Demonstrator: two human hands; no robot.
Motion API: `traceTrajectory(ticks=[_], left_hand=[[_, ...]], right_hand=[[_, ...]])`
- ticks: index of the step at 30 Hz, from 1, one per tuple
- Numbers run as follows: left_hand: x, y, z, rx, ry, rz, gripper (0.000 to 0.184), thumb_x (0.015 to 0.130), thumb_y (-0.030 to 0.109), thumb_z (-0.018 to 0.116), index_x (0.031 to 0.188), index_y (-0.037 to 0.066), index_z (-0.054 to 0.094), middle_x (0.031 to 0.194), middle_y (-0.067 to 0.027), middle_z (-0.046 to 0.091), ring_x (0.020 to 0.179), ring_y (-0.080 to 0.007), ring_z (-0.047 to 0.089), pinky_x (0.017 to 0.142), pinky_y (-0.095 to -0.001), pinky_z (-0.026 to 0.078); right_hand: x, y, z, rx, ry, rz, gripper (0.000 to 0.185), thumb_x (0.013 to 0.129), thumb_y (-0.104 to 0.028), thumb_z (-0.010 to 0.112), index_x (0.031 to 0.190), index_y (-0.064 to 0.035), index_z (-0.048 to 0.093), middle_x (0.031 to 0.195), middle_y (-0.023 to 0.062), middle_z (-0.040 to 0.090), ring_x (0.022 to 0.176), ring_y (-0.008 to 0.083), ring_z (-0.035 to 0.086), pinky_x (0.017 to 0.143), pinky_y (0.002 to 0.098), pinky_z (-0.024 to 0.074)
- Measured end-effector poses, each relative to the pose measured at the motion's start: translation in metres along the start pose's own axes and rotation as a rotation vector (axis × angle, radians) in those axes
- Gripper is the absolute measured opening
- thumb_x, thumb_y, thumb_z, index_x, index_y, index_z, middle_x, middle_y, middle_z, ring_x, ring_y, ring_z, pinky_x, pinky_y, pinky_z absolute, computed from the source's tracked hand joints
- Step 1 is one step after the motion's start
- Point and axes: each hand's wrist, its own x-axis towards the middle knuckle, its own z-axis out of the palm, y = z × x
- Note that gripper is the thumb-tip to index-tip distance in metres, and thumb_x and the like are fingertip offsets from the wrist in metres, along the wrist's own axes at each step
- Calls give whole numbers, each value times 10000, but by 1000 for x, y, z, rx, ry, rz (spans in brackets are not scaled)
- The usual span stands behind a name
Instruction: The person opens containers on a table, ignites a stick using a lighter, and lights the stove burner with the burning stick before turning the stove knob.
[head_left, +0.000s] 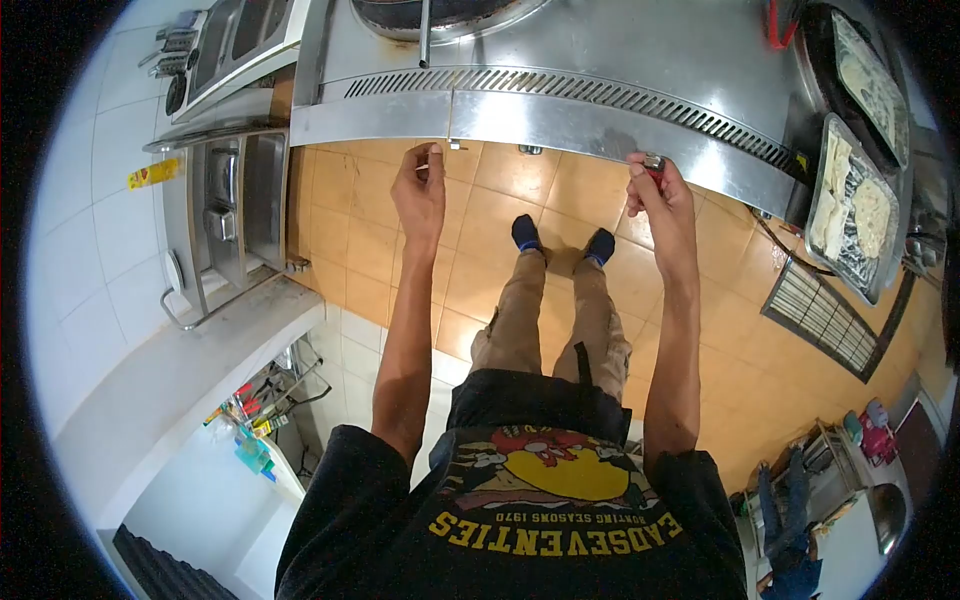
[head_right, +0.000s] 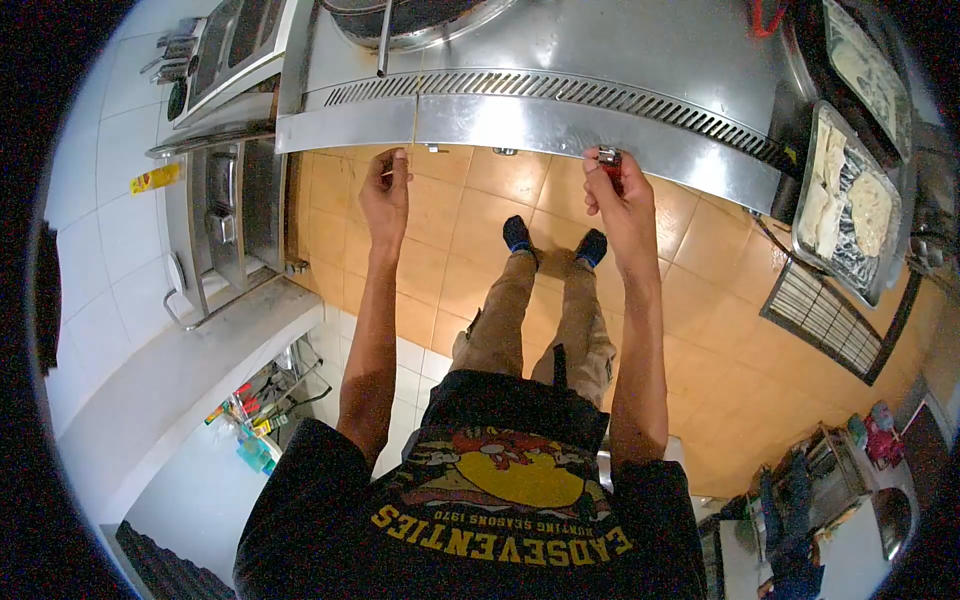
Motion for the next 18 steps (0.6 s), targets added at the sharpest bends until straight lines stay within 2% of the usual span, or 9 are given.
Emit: traceTrajectory(ticks=[6, 9, 12, 15, 18], left_hand=[[-1, -28, -21, -169, 104, -79, 388, 987, 360, 465, 1109, 14, 589, 914, -78, 621, 760, -139, 583, 662, -243, 438], [-4, -60, -17, -184, 114, -166, 361, 982, 340, 481, 1125, 25, 582, 916, -72, 630, 773, -133, 596, 642, -239, 427], [-1, -97, 0, -163, 96, -199, 331, 964, 301, 531, 1133, 20, 578, 920, -66, 634, 788, -136, 605, 678, -259, 459], [18, -139, 21, 99, 21, -120, 325, 937, 257, 586, 1156, 19, 564, 921, -58, 635, 798, -154, 613, 734, -281, 487], [30, -164, 49, 110, -55, -165, 335, 900, 189, 645, 1176, 22, 555, 917, -46, 622, 833, -136, 582, 774, -264, 479]], right_hand=[[2, -3, 11, 14, -28, -8, 232, 933, -245, 598, 1057, -48, 600, 744, -23, 526, 647, 62, 470, 581, 221, 419], [1, 4, 14, 30, -38, 16, 230, 933, -245, 599, 1056, -50, 602, 738, -29, 521, 643, 59, 464, 580, 221, 415], [2, 7, 18, 24, -58, 48, 222, 936, -241, 595, 1051, -51, 604, 734, -34, 517, 635, 56, 456, 575, 219, 404], [0, 14, 22, 18, -76, 61, 216, 939, -239, 592, 1043, -51, 607, 733, -37, 514, 628, 52, 449, 571, 216, 392], [-3, 19, 26, 9, -76, 66, 212, 941, -238, 589, 1039, -50, 608, 734, -42, 512, 628, 46, 443, 568, 214, 383]])
